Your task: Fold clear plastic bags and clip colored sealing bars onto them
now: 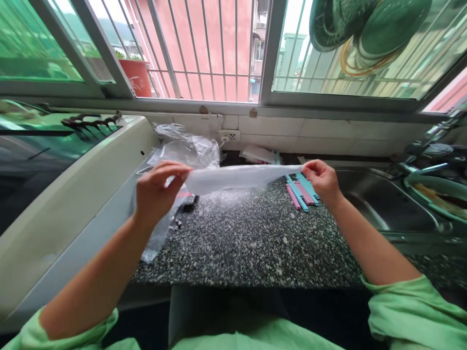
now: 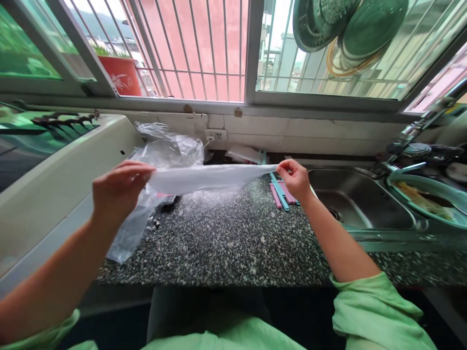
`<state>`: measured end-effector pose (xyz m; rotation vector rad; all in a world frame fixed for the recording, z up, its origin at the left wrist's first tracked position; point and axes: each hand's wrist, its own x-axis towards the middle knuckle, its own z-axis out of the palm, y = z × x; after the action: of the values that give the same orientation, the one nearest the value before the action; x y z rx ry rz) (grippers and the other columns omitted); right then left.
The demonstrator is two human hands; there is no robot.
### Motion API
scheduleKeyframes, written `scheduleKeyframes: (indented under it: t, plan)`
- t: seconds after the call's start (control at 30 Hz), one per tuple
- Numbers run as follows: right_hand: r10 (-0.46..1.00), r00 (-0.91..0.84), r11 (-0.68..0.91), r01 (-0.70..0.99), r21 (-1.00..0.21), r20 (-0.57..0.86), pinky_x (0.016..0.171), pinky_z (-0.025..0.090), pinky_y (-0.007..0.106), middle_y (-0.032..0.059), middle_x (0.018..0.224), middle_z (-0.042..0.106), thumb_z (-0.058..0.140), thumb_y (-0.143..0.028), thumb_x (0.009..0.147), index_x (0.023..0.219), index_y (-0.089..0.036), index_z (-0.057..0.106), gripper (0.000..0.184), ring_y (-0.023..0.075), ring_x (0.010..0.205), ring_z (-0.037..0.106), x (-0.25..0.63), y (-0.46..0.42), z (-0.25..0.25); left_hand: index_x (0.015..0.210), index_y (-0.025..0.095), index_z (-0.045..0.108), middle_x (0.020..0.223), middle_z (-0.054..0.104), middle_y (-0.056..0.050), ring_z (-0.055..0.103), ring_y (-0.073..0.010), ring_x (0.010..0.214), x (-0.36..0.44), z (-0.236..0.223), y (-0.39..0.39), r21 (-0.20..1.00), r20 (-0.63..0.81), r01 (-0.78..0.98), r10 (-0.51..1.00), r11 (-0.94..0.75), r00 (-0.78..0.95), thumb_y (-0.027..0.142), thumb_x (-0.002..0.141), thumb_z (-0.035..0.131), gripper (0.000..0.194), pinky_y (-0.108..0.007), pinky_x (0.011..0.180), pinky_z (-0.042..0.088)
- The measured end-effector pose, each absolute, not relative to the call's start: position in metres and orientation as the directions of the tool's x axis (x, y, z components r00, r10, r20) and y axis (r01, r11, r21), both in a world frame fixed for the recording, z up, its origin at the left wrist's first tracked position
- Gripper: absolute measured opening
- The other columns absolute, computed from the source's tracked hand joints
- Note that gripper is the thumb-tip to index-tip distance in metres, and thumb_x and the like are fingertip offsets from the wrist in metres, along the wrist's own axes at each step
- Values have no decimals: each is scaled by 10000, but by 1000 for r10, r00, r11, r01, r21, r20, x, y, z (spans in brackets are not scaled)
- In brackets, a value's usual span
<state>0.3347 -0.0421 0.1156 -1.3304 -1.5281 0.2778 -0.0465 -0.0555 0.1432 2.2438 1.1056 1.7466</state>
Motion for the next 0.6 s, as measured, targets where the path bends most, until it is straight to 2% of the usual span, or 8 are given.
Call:
scheduleKeyframes:
  t: [0.1,0.17,0.27,0.33,0.4,0.5,0.6]
  plan:
    - [887,104,289,636,-716,450,576,420,248,14,682,572,542,-406,738,739,-169,571,239,132,625,519,336,-48,85,841,278,630,825,649,28,573,-141,805,-46,129,-96,185,819,518,423,-835,388,141,746,584,173,-350,774,481]
    - [918,62,256,662,-704,392,604,430,259,28,703,595,528,-363,737,715,-161,580,210,141,646,535,335,-47,63,861,249,615,863,665,7,570,-155,858,-40,111,-120,98,756,480,379,-872,534,117,740,572,184,-343,779,473]
    - [951,-3,206,756,-621,311,631,434,265,42,726,616,524,-280,738,699,-152,600,154,146,660,546,330,-41,39,861,197,596,937,679,-42,576,-175,910,-25,77,-149,75,652,385,338,-920,679,106,752,538,153,-355,813,462]
    - [966,-41,168,846,-506,253,648,434,267,50,754,624,524,-235,748,717,-153,617,128,148,667,552,324,-39,31,836,181,588,953,679,-59,585,-172,894,-12,55,-164,108,615,384,365,-917,699,95,765,499,143,-342,805,463]
    - [967,-85,167,922,-350,239,677,436,278,74,817,632,527,-206,762,774,-148,632,121,164,714,564,318,-41,29,800,167,581,954,674,-76,589,-163,834,-1,37,-175,142,586,391,396,-909,707,89,766,478,134,-310,730,473]
    - [907,-247,298,949,-105,340,721,434,297,118,898,626,506,-173,791,891,-133,632,166,201,826,563,310,-54,31,765,151,571,953,666,-90,588,-173,802,14,22,-185,163,559,398,417,-903,717,109,772,471,108,-309,668,471]
    - [719,-544,567,819,89,432,716,434,288,94,876,627,463,-187,836,922,-165,628,187,181,814,552,305,-80,33,730,148,566,938,659,-102,586,-174,781,24,18,-188,120,553,401,397,-908,733,122,786,460,122,-308,639,464]
